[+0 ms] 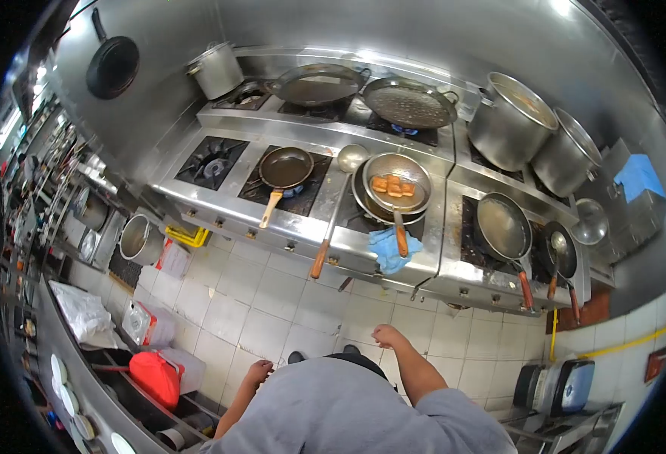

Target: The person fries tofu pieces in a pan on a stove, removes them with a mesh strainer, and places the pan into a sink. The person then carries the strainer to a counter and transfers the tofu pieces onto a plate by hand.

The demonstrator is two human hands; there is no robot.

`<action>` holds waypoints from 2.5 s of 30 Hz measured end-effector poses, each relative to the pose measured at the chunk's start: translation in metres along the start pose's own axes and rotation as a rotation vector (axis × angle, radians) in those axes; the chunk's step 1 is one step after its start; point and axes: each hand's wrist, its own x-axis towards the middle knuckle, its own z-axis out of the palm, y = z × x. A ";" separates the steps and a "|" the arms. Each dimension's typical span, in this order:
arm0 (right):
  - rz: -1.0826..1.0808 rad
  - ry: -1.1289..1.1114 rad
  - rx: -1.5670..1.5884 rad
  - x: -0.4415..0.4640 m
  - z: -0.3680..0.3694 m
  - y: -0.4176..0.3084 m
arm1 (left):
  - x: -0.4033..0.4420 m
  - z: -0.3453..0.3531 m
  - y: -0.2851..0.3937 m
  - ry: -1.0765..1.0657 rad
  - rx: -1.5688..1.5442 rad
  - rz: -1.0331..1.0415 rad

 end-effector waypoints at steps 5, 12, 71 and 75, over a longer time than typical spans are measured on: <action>-0.035 0.002 0.083 -0.004 0.014 -0.017 | 0.004 0.001 -0.009 -0.019 0.040 0.021; -0.046 -0.052 0.122 -0.003 0.032 -0.019 | 0.007 -0.015 -0.024 0.025 0.005 -0.033; -0.220 0.335 1.088 -0.288 0.184 -0.075 | 0.082 -0.091 0.121 -0.553 0.638 0.005; -0.026 0.643 1.344 -0.298 0.231 0.003 | 0.039 -0.009 0.105 -0.637 0.878 0.089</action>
